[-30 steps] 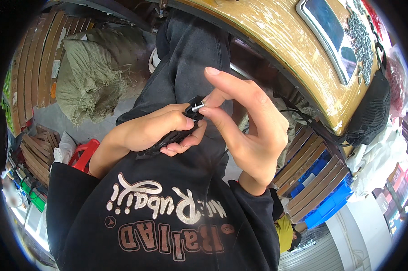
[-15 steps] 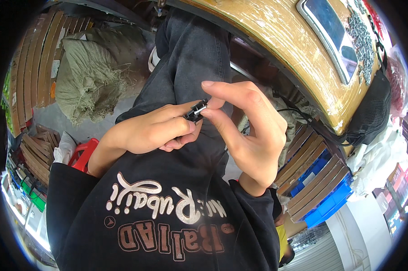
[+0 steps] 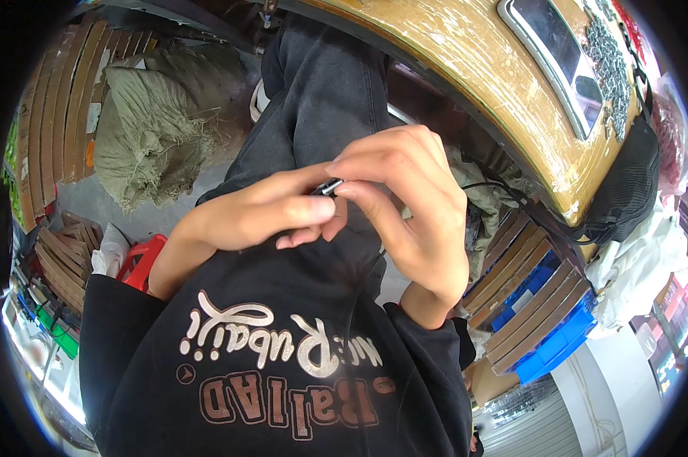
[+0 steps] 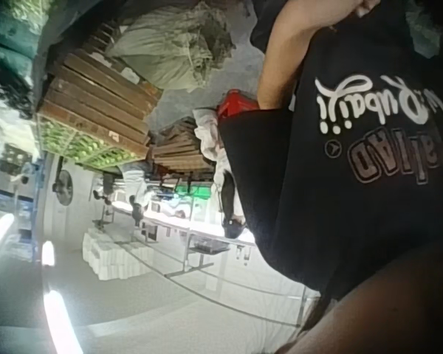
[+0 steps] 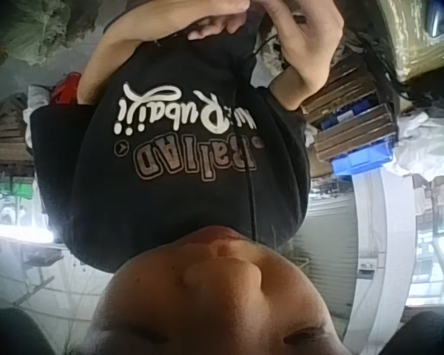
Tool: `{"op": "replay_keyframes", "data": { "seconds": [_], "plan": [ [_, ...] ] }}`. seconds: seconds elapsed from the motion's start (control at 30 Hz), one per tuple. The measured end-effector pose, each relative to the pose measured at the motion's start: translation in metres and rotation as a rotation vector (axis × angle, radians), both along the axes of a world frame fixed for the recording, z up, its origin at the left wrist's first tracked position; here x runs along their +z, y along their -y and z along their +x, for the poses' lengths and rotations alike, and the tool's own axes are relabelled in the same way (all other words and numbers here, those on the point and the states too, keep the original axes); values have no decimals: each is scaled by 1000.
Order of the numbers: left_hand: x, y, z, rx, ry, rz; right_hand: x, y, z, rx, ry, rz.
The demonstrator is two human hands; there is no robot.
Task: Manually assembling plastic housings and metal components at a factory workstation.
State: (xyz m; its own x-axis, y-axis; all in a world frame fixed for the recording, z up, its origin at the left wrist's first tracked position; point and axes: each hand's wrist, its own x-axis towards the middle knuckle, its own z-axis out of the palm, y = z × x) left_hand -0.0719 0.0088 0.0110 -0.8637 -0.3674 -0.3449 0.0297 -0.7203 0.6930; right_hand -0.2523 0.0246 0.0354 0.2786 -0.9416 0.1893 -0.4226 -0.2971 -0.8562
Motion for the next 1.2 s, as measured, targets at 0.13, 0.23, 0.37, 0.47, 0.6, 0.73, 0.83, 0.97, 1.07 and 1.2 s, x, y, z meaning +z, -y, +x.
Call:
{"op": "replay_keyframes", "data": {
  "seconds": [0.13, 0.23, 0.37, 0.47, 0.6, 0.73, 0.83, 0.97, 1.07, 1.2],
  "plan": [
    [-12, 3, 3, 90, -292, 503, 2, 7, -3, 87, 108, -80],
    [-18, 0, 9, 151, -307, 639, -4, 12, 3, 121, 147, -129],
    [-18, 3, 15, 244, -345, 628, -16, 17, 10, 88, 178, -72],
    [-12, 6, 11, 590, 3, 173, -30, 13, 24, -219, 160, 83],
    [-19, 17, 11, 879, 219, -147, -25, -3, 30, -146, 677, 773],
    [-14, 24, 8, 897, 270, -331, -27, -12, 32, -16, 908, 975],
    [-11, 26, 8, 896, 240, -279, -25, -12, 34, -62, 1004, 950],
    [-5, 31, 10, 902, 251, -271, -22, -11, 37, 13, 1044, 910],
    [-3, 33, 11, 875, 236, -277, -23, -11, 38, 2, 1018, 905],
    [-4, 35, 11, 876, 230, -296, -22, -10, 40, -21, 1014, 900]
  ]
}}
